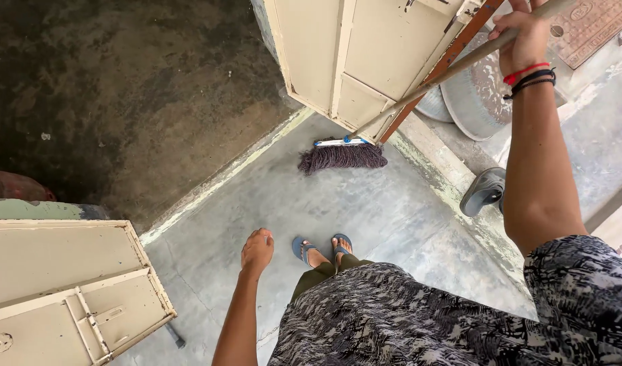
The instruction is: Mop the outdoor floor area near a doorway.
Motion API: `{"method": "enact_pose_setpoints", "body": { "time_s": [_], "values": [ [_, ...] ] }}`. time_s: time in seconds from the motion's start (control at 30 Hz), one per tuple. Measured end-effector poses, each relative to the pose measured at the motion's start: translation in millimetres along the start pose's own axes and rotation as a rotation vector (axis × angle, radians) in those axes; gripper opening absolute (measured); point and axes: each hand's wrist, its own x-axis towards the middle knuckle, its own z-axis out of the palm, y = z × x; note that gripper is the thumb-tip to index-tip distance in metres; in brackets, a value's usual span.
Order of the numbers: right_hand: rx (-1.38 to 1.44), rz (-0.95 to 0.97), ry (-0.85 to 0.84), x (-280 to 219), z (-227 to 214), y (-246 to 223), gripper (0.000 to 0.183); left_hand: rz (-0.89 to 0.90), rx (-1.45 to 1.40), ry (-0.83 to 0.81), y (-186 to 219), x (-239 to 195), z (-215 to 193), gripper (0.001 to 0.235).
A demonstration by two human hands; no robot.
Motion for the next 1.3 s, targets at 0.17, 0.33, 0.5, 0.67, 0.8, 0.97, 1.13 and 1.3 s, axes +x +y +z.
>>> {"method": "enact_pose_setpoints", "body": {
  "time_s": [0.17, 0.33, 0.5, 0.67, 0.8, 0.97, 1.13, 1.3],
  "values": [
    [-0.028, 0.073, 0.092, 31, -46, 34, 0.023, -0.092, -0.048, -0.001, -15, -25, 12, 0.023],
    [-0.125, 0.043, -0.152, -73, 51, -19, 0.079, -0.045, -0.042, 0.017, -41, -28, 32, 0.023],
    [-0.171, -0.071, -0.058, -227, 132, 22, 0.046, 0.053, -0.048, 0.024, -14, -16, 24, 0.022],
    [-0.12, -0.263, 0.379, -274, 88, 43, 0.024, 0.511, 0.052, 0.157, 86, 14, -42, 0.021],
    [-0.093, -0.319, 0.765, -260, 55, 38, 0.025, 1.148, 0.071, 0.511, 265, 19, -113, 0.024],
    [-0.159, -0.267, 0.775, -230, 48, 20, 0.034, 1.625, 0.031, 0.704, 488, -19, -145, 0.036],
    [-0.342, -0.403, 0.671, -198, 59, 2, 0.049, 1.446, -0.385, 0.869, 601, -44, -155, 0.066],
    [-0.308, -0.449, 0.742, -187, 53, -10, 0.049, 1.148, -0.408, 0.782, 655, 0, -168, 0.048]
  ]
}}
